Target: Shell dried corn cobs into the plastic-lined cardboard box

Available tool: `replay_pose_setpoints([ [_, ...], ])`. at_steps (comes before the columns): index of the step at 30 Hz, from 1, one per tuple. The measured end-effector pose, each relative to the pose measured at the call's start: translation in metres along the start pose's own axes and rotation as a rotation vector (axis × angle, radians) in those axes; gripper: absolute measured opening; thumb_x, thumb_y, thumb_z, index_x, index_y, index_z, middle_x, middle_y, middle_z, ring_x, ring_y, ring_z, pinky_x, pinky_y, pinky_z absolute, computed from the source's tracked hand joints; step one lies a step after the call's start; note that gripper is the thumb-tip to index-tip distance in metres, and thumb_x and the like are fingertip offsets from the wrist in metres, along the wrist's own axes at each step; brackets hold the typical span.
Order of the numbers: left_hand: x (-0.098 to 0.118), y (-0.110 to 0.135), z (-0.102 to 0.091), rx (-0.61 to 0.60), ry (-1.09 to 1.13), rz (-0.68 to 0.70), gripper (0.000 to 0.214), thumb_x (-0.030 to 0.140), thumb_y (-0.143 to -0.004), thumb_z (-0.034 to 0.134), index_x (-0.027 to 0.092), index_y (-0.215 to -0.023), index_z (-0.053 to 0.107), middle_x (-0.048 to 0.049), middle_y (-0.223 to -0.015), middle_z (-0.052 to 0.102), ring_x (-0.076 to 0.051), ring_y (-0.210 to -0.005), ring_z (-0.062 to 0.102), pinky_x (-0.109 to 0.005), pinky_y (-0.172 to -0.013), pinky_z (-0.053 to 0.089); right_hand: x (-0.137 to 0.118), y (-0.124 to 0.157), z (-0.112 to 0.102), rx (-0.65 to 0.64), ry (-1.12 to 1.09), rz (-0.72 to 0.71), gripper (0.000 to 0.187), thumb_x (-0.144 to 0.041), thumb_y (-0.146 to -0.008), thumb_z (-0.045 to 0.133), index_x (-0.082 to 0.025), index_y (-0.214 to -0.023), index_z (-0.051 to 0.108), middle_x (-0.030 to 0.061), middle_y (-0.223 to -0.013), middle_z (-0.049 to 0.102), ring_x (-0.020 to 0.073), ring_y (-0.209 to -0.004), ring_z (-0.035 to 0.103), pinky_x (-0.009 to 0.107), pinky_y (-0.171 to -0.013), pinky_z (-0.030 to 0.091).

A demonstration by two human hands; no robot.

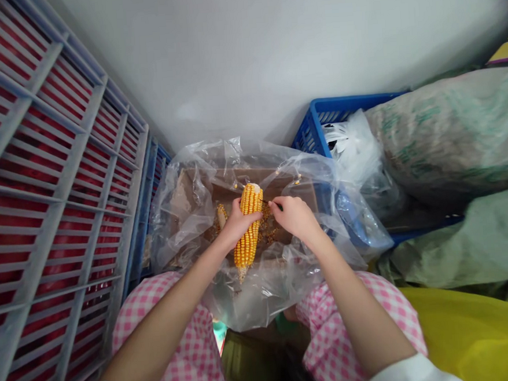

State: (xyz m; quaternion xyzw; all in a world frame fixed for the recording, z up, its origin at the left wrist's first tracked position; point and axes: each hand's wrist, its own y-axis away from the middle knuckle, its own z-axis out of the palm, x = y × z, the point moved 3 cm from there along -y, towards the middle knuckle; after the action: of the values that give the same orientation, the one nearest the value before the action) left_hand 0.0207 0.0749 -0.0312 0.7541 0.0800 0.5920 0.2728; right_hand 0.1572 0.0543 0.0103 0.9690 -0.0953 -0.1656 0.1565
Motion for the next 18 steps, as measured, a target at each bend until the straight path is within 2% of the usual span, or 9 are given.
replay_pose_setpoints([
  [5,-0.007,-0.002,-0.001,-0.018,-0.072,0.014,0.040,0.023,-0.064,0.060,0.020,-0.096,0.036,-0.0016,-0.084,0.053,-0.014,-0.071,0.055,-0.024,-0.061,0.042,-0.003,0.001,0.005,0.013,-0.014,-0.036,0.034,-0.031,-0.086,0.031,-0.019,-0.081,0.062,0.0097,-0.083,0.066,0.0197,-0.079,0.062,0.025,-0.064,0.036],
  [12,-0.027,-0.009,0.002,0.046,-0.089,-0.013,0.041,0.031,-0.064,0.063,0.020,-0.090,0.034,-0.0043,-0.086,0.055,-0.017,-0.075,0.057,-0.026,-0.064,0.043,-0.020,0.008,0.047,0.054,0.018,0.119,0.032,-0.026,-0.089,0.025,-0.015,-0.091,0.055,0.0118,-0.078,0.065,0.0200,-0.072,0.063,0.027,-0.063,0.042],
  [18,-0.037,-0.008,0.003,0.083,-0.048,-0.107,0.044,0.031,-0.063,0.064,0.021,-0.090,0.030,-0.0044,-0.084,0.055,-0.017,-0.072,0.057,-0.026,-0.060,0.044,-0.026,0.008,0.073,0.057,0.085,0.058,0.026,-0.023,-0.090,0.023,-0.014,-0.094,0.047,0.0105,-0.076,0.065,0.0191,-0.069,0.064,0.027,-0.061,0.044],
])
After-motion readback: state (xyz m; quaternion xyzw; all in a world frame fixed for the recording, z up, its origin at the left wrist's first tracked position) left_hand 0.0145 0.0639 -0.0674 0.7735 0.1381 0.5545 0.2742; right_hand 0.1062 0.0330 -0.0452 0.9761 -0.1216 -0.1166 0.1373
